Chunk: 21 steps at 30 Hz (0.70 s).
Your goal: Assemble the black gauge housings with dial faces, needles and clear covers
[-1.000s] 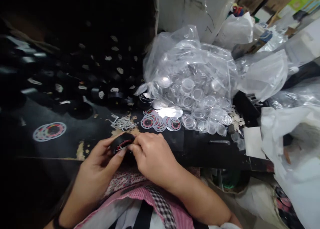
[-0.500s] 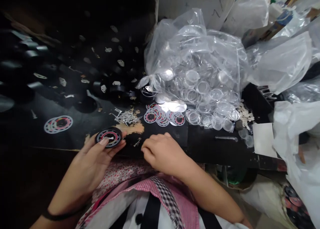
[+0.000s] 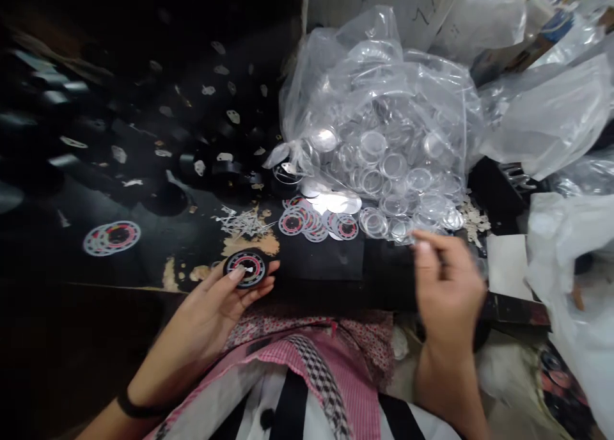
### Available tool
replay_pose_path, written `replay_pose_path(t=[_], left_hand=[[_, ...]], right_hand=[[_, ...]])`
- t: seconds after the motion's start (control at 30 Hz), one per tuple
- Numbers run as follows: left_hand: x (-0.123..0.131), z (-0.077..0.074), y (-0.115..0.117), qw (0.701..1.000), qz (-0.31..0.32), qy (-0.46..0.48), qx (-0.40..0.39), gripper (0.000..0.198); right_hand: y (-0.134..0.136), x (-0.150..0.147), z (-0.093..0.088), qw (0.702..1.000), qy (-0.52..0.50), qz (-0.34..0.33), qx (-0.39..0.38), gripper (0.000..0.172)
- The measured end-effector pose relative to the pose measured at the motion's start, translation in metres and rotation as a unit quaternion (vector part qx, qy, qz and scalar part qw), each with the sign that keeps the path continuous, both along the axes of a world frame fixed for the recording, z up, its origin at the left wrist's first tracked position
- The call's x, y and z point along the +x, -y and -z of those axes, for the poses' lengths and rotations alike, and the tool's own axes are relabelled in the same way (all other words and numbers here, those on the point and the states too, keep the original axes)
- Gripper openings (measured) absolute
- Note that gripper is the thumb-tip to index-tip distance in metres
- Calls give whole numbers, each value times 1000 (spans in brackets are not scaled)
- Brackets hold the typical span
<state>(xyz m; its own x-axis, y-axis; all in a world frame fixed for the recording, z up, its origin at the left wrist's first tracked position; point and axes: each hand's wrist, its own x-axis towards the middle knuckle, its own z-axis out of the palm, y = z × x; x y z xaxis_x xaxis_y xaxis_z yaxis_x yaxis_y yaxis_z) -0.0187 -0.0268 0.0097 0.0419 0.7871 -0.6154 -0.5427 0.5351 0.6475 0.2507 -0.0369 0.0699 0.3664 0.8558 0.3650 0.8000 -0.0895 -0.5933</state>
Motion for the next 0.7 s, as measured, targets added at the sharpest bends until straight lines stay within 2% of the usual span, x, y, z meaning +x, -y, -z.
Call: replay_pose_path(t=[0.03,0.07,0.1,0.2,0.3,0.4,0.47,0.53,0.63,0.7], left_hand=[[7,-2,-2,999,32,20,-9,30],[14,-3,-4,997,65,41,-17,33],[22,-4,-6,993,95,60,-23,35],[44,0,-10,984,136,97,-61,35],[59,5,-11,979,126,116,-114,27],[63,6,-10,977,119,129,-122,26],[62,4,-9,978,119,129,-113,26],[61,4,-9,979,121,124,-104,25],[60,5,-8,980,123,128,-89,25],[60,7,-7,979,124,142,-75,25]], right_hand=[[7,17,-1,995,22,88,42,25],[13,32,0,987,31,142,65,26],[17,44,4,983,23,166,74,26],[19,66,28,979,-135,142,50,28],[8,71,54,958,-259,103,62,25],[-6,53,59,944,-309,56,99,15],[-14,30,51,927,-357,4,119,8],[-19,1,38,897,-418,-75,120,9],[-24,-41,22,864,-454,-206,74,13],[-27,-63,19,864,-424,-269,25,17]])
